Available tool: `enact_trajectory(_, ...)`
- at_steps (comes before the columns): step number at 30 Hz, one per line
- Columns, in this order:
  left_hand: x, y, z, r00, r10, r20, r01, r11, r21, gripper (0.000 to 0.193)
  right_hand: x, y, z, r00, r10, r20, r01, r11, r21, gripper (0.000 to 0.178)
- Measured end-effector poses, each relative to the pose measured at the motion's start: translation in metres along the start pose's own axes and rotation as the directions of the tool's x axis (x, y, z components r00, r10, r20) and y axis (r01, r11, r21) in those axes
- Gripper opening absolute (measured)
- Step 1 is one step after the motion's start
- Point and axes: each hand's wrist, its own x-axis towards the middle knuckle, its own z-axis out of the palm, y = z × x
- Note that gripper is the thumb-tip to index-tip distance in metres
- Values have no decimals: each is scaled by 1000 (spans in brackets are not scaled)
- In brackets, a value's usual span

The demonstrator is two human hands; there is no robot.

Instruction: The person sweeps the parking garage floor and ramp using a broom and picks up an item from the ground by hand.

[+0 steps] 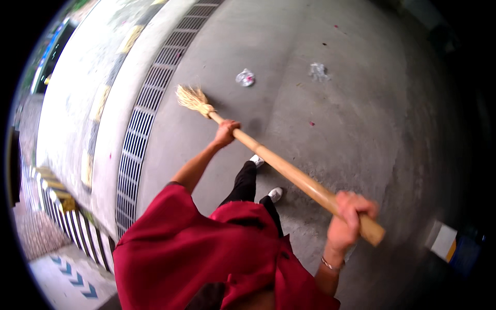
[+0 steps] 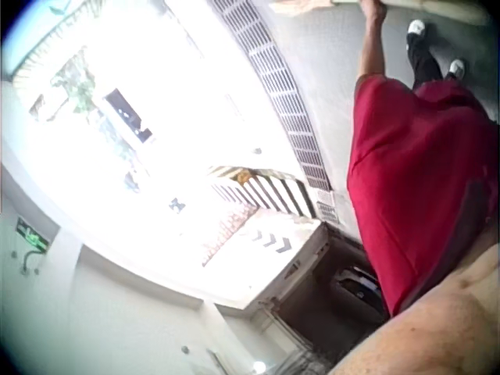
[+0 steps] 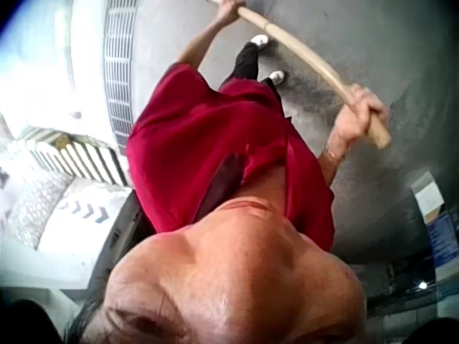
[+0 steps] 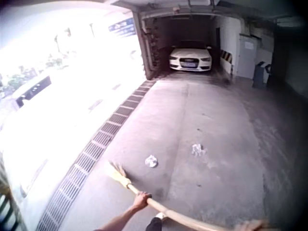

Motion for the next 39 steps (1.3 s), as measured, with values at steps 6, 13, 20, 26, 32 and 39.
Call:
enact_trajectory(6, 87, 91, -10, 945, 318, -79, -328, 915, -234, 11, -2, -52, -13, 954, -238, -184, 213, 966, -146, 15)
enact_trajectory(13, -23, 145, -37, 906, 387, 173, -327, 897, -296, 19, -22, -145, -80, 947, -193, -257, 177, 981, -83, 12)
enact_trajectory(20, -3, 199, 4, 854, 519, 41, -465, 796, -387, 20, -43, -181, -89, 851, -465, -245, 353, 850, -391, 27)
enact_trajectory(26, 28, 206, -11, 809, 588, 17, -535, 747, -394, 13, -148, -168, -154, 909, -384, -159, 329, 899, -290, 38)
enact_trajectory(32, -60, 249, -1, 451, 879, 157, -758, 470, -452, 20, -331, -213, -183, 547, -666, -508, 94, 651, -753, 21)
enact_trajectory(39, -165, 384, 23, 58, 987, 151, -679, 150, -719, 15, -412, -282, -20, -197, -848, -491, 102, 481, -871, 18)
